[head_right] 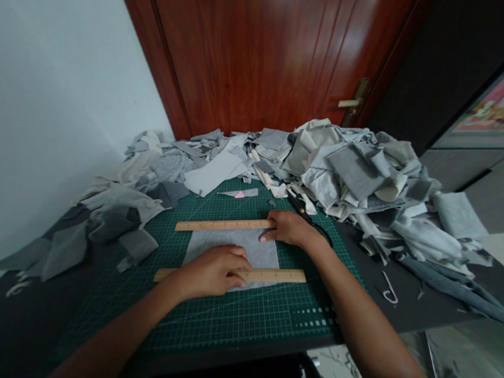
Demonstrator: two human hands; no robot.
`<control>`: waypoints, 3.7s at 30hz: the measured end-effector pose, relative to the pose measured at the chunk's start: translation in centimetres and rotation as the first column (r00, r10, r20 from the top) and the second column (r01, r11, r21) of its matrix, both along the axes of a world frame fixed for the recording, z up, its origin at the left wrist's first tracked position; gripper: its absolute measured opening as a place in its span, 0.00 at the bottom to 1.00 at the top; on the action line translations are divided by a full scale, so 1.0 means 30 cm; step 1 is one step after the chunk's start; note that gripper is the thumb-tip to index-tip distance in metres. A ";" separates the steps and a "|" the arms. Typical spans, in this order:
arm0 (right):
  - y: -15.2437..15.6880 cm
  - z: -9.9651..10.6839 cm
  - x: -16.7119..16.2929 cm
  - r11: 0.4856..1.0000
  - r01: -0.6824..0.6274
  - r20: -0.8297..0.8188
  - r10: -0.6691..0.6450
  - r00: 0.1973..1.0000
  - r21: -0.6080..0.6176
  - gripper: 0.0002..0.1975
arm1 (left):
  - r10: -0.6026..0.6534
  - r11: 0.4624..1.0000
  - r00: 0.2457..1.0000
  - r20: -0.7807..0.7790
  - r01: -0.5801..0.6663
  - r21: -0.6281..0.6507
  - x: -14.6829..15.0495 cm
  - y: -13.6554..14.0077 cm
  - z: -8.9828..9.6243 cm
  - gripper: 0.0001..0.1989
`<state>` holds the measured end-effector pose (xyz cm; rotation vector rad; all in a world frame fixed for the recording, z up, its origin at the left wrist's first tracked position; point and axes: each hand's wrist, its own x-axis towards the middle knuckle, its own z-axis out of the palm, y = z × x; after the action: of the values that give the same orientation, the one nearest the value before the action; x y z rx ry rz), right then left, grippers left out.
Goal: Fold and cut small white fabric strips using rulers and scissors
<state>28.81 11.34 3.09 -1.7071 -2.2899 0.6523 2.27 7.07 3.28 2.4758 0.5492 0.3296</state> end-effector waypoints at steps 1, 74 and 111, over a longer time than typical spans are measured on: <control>-0.002 0.002 0.000 1.000 0.001 0.004 -0.001 1.000 -0.004 0.20 | -0.003 1.000 1.000 0.011 0.003 -0.027 -0.002 0.002 0.000 0.04; 0.027 -0.035 0.068 0.989 0.068 -0.111 -0.054 0.992 0.131 0.08 | 0.580 0.787 0.796 -0.172 -0.494 0.369 0.077 -0.062 -0.102 0.51; -0.013 -0.084 -0.143 0.884 -0.251 -0.156 0.333 0.930 0.394 0.11 | 0.405 0.734 0.906 -0.125 -0.240 0.635 0.142 -0.176 -0.079 0.22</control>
<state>24.51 10.96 0.58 -1.0744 -2.3456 0.4004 6.52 1.81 0.90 3.0693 1.1559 0.3675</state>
